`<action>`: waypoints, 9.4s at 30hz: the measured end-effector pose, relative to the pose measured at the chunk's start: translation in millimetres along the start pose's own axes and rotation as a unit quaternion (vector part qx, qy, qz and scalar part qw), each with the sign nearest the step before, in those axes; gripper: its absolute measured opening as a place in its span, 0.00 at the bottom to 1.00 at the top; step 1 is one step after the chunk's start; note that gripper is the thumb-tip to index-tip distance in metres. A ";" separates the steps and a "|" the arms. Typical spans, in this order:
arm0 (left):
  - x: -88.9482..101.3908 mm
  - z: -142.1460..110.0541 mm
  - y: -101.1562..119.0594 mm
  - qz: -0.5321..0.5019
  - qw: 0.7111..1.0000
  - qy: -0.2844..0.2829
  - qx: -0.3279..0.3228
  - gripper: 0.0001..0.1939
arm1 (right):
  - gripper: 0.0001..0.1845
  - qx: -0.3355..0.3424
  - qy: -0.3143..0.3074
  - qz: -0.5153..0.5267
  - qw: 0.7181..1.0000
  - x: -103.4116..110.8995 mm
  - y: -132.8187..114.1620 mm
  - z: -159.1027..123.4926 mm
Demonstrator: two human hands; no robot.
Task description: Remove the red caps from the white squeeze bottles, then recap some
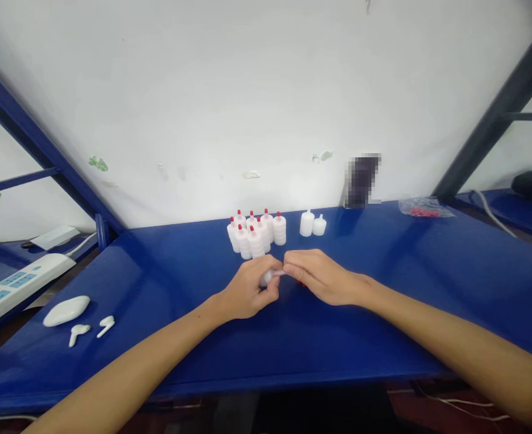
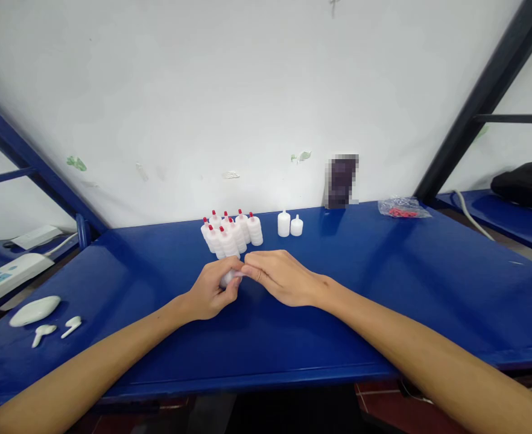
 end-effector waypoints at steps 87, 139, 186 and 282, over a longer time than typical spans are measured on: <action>-17.9 -2.5 -27.3 -0.098 0.979 -0.085 0.156 0.16 | 0.10 -0.004 0.106 -0.091 0.990 12.5 13.7 -8.0; -22.7 -4.0 -18.6 -0.023 0.984 -0.155 0.085 0.16 | 0.20 -0.108 -0.105 -0.137 0.979 5.1 32.9 -8.2; 18.4 -3.5 -53.9 -0.091 0.956 0.058 0.273 0.14 | 0.18 -0.223 0.353 -0.167 0.893 104.7 125.3 -28.5; -20.3 3.3 -18.0 0.121 0.982 -0.133 0.056 0.19 | 0.14 -0.110 -0.082 0.058 0.989 10.5 35.8 0.2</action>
Point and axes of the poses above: each hand's wrist, its own z-axis towards the middle knuckle, its own x-axis out of the back of the hand, y = z × x, the point moved 7 cm from there along z, towards the middle knuckle, and after that the axes turned 3 degrees about z, right-handed, at the moved point
